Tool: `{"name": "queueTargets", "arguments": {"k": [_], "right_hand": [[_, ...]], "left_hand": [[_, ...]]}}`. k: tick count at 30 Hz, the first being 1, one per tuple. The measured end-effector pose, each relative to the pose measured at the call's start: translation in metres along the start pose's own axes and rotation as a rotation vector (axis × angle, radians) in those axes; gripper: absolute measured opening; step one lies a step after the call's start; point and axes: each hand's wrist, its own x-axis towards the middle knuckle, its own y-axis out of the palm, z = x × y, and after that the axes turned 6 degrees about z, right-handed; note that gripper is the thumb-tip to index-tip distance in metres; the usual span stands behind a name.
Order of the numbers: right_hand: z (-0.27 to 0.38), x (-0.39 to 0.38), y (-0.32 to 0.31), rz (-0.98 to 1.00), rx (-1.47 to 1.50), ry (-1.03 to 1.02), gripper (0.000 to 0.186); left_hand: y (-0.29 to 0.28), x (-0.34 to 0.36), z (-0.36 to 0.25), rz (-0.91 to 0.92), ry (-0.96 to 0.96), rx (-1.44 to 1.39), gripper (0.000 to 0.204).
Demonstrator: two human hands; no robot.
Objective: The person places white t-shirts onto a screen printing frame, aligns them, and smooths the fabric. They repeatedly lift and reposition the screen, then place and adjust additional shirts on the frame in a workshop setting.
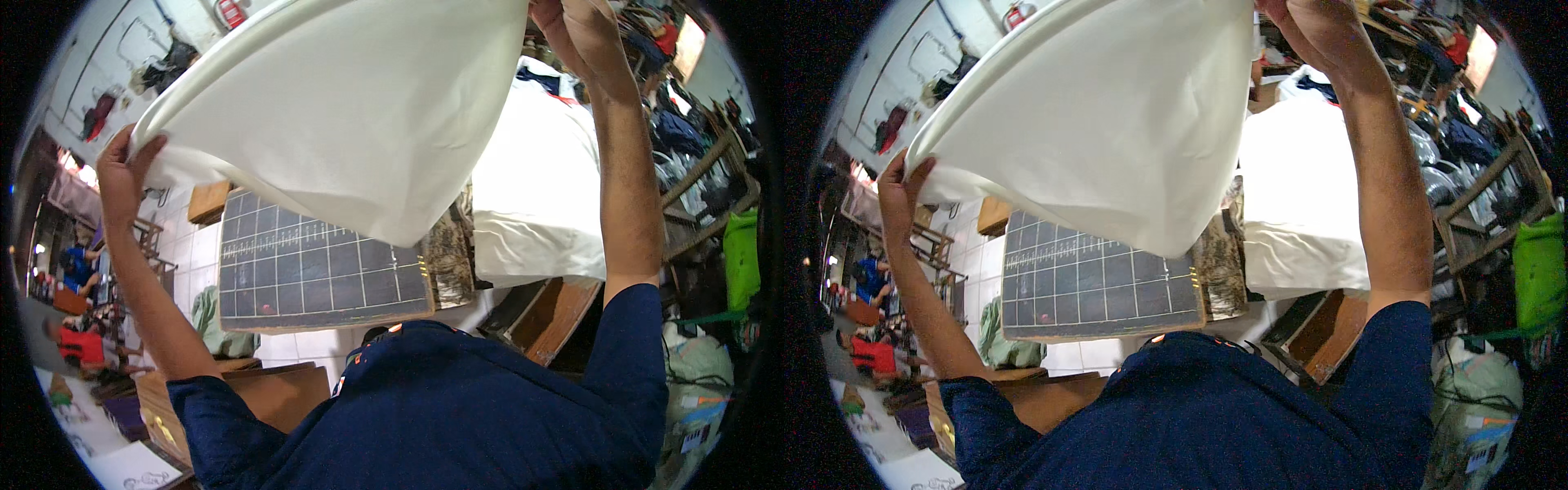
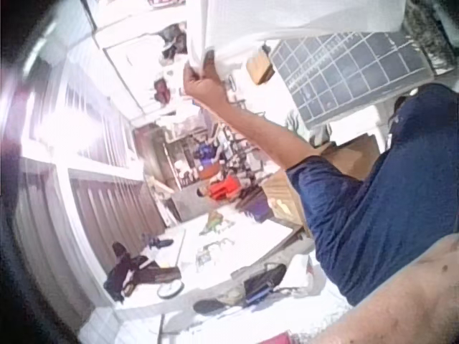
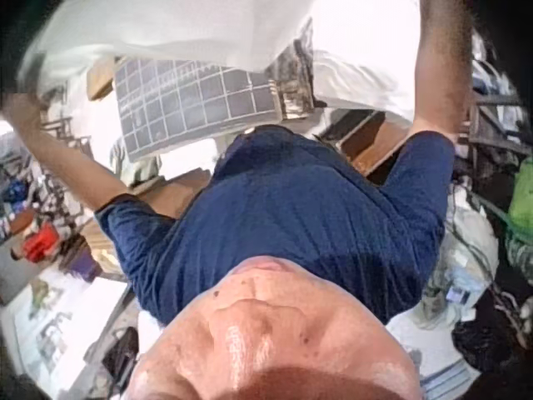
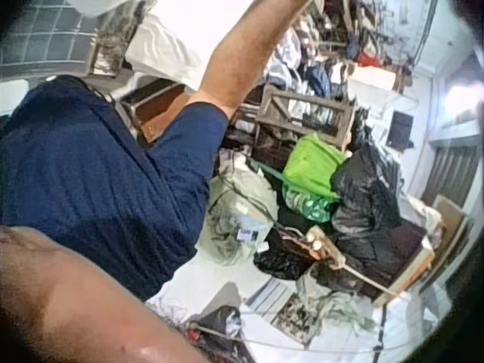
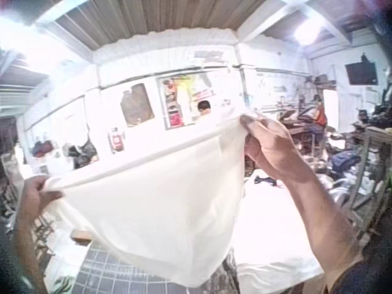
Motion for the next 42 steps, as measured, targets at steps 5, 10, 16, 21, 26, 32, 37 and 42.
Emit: {"name": "queueTargets", "arguments": {"k": [5,10,16,21,26,32,37,42], "right_hand": [[-0.04,0.031,0.034,-0.201,-0.127,0.063,0.039],[-0.093,0.018,0.092,-0.024,-0.363,0.16,0.03],[-0.16,-0.005,0.164,0.037,-0.175,0.439,0.031],[-0.237,-0.024,0.222,-0.597,0.271,0.864,0.041],[-0.29,-0.1,0.273,-0.561,0.551,1.004,0.041],[-0.33,-0.123,0.34,-0.767,0.703,1.064,0.035],[-0.338,-0.113,0.356,-0.615,0.635,1.004,0.035],[-0.328,-0.119,0.329,-0.503,0.616,0.972,0.032]], "left_hand": [[-0.123,-0.016,0.043,-0.299,0.071,0.569,0.027],[-0.206,-0.016,0.087,-0.506,-0.219,0.237,0.029],[-0.134,0.067,0.173,-0.093,-0.124,-0.378,0.041],[0.061,0.097,0.184,0.096,0.074,-0.096,0.053],[0.106,-0.043,0.154,0.732,-0.029,-0.56,0.025],[0.197,-0.293,0.138,1.392,-0.245,-1.02,0.072],[0.216,-0.346,0.221,-0.365,-1.235,-1.932,0.067],[0.127,-0.367,0.331,-1.01,-1.342,-1.43,0.046]]}}
